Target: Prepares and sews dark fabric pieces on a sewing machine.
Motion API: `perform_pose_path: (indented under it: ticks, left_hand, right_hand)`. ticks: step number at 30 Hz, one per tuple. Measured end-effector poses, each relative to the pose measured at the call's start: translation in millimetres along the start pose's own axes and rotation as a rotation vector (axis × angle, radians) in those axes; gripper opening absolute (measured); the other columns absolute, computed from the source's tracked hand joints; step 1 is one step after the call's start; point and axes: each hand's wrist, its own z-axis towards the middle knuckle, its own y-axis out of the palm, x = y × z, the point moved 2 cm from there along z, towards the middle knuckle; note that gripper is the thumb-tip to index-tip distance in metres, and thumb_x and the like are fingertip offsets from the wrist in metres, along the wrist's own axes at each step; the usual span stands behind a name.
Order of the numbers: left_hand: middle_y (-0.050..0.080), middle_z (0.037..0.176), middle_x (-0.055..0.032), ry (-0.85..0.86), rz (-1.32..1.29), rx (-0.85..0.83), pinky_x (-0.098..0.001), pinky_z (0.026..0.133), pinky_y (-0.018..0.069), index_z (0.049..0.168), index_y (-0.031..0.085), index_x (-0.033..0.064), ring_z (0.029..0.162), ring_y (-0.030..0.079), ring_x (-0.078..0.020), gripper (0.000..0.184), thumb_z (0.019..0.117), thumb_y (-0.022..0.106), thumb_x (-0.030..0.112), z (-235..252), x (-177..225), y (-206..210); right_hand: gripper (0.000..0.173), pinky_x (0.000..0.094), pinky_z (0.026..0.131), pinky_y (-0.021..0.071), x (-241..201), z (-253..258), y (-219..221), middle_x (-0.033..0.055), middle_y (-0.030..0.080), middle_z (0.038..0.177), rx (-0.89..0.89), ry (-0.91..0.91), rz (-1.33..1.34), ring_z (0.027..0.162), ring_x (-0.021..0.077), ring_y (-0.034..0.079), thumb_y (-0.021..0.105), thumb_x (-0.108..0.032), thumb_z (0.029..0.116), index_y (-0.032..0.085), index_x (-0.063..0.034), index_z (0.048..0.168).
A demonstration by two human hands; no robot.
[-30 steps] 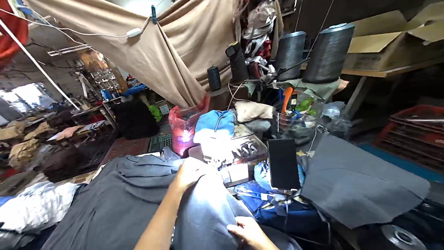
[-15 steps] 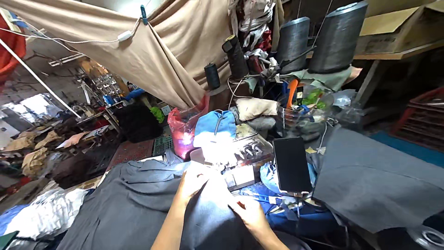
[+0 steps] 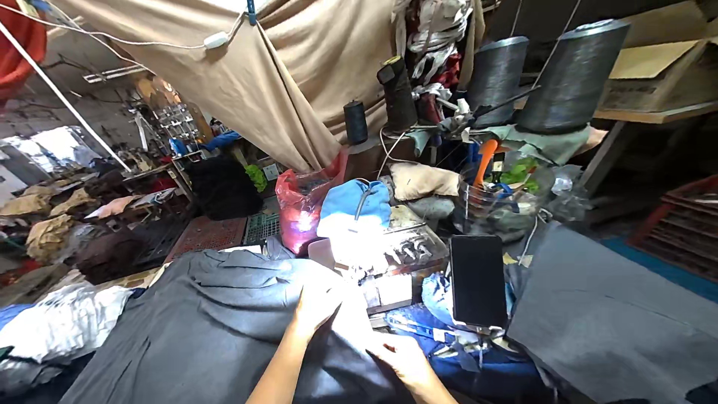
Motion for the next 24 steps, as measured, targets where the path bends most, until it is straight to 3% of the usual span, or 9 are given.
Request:
perform_pose_path:
  ticks: [4,8,13,15,20,22,24]
  left_hand:
    - [0.076,0.095,-0.0050,0.021,-0.077,0.073,-0.0370,0.091,0.0569,0.092,0.079,0.0078,0.096,0.070,-0.0138,0.021,0.0922,0.070,0.027,-4,1,6]
    - [0.075,0.096,-0.0090,-0.067,-0.092,0.068,-0.0387,0.093,0.0551,0.093,0.078,0.0036,0.096,0.070,-0.0172,0.024,0.0899,0.072,0.026,4,6,6]
    - [0.073,0.111,-0.0158,-0.177,-0.027,0.009,-0.0420,0.104,0.0487,0.105,0.076,-0.0008,0.111,0.066,-0.0246,0.033,0.0912,0.070,0.029,14,12,2]
    - [0.073,0.112,-0.0161,-0.180,-0.006,0.011,-0.0415,0.105,0.0485,0.106,0.075,-0.0008,0.112,0.066,-0.0246,0.033,0.0917,0.070,0.029,13,12,3]
    - [0.072,0.112,-0.0156,-0.232,-0.022,0.032,-0.0414,0.104,0.0490,0.108,0.074,-0.0007,0.112,0.066,-0.0238,0.036,0.0916,0.070,0.031,14,5,6]
    - [0.071,0.118,-0.0181,-0.282,-0.038,0.045,-0.0401,0.106,0.0481,0.115,0.071,-0.0027,0.116,0.065,-0.0250,0.040,0.0913,0.072,0.029,18,6,1]
    - [0.064,0.132,-0.0240,-0.382,-0.010,0.011,-0.0402,0.113,0.0422,0.132,0.062,-0.0068,0.128,0.059,-0.0294,0.049,0.0968,0.068,0.026,26,21,-11]
  right_hand:
    - [0.012,0.0240,0.074,0.0544,-2,-7,-1,-0.0055,0.069,0.076,-0.026,0.006,0.038,0.075,0.0003,0.064,0.075,-0.016,0.0881,0.075,-0.0079,0.080]
    - [0.016,0.0219,0.067,0.0504,-9,-2,-2,-0.0080,0.065,0.069,-0.024,0.016,0.016,0.066,-0.0021,0.059,0.075,-0.016,0.0882,0.072,-0.0088,0.074]
    - [0.012,0.0256,0.072,0.0536,-21,2,-3,-0.0023,0.070,0.073,-0.024,0.019,-0.017,0.069,0.0013,0.063,0.074,-0.012,0.0898,0.076,-0.0042,0.081]
    - [0.011,0.0264,0.076,0.0546,-24,0,-3,0.0004,0.072,0.077,-0.026,-0.009,-0.040,0.074,0.0020,0.065,0.073,-0.010,0.0905,0.077,-0.0016,0.085]
    - [0.014,0.0273,0.076,0.0540,-21,-2,2,-0.0015,0.070,0.075,-0.017,-0.022,0.019,0.074,0.0020,0.064,0.071,-0.010,0.0918,0.075,-0.0011,0.083]
    - [0.015,0.0321,0.080,0.0550,-25,4,4,0.0027,0.072,0.080,-0.002,0.006,-0.009,0.078,0.0063,0.066,0.070,-0.012,0.0932,0.076,0.0002,0.088]
    - [0.016,0.0363,0.081,0.0539,-32,13,6,0.0059,0.072,0.081,0.042,0.012,-0.070,0.078,0.0101,0.066,0.070,-0.013,0.0933,0.076,0.0006,0.088]
